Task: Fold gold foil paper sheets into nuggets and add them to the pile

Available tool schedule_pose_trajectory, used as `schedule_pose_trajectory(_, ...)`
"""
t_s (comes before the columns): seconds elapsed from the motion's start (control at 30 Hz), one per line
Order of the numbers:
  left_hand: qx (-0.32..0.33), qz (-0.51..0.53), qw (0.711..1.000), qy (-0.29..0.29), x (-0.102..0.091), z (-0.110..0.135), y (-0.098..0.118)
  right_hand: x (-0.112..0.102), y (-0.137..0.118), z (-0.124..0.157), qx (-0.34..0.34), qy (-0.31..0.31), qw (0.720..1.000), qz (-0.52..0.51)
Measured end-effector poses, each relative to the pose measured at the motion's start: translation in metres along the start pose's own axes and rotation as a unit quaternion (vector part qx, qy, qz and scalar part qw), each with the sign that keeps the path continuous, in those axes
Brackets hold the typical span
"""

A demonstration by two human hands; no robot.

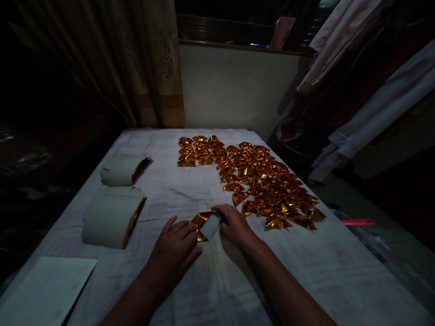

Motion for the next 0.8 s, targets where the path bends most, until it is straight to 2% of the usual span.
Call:
schedule_pose_trajectory(0.1,-0.01,-0.01,1.0,-0.006,-0.001,-0.006,0.002,-0.001,-0.001,0.011,-0.052,0.017,0.998,-0.026)
schedule_pose_trajectory(0.23,-0.005,-0.016,1.0,0.008,-0.002,-0.008,-0.003,-0.001,-0.003,0.021,-0.108,0.048,0.993,-0.005)
schedule_pose_trajectory(0.4,-0.016,-0.021,0.999,0.032,-0.005,-0.008,-0.013,-0.001,-0.006,0.028,-0.141,0.058,0.988,-0.017)
schedule_pose_trajectory(0.5,-0.027,-0.011,0.999,0.016,-0.003,-0.011,-0.015,-0.001,-0.008,0.031,-0.156,0.073,0.985,-0.026)
schedule_pose_trajectory(0.57,-0.029,0.004,1.0,0.0,0.0,-0.012,-0.014,-0.002,-0.009,0.033,-0.164,0.086,0.983,0.0)
schedule_pose_trajectory(0.7,-0.01,0.015,0.999,0.026,0.004,-0.007,-0.009,-0.003,-0.016,0.037,-0.177,0.094,0.976,0.085)
schedule_pose_trajectory(0.8,-0.004,0.013,1.0,0.02,0.007,0.001,-0.005,-0.007,-0.021,0.04,-0.171,0.095,0.974,0.115)
Point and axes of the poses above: each hand's wrist, its own z-axis away from the middle knuckle, its own x-axis out of the palm, y = z × x, the point moved 3 cm from there along -z, towards the middle knuckle, and after that the axes turned 8 degrees about z, right-handed, at the moved point
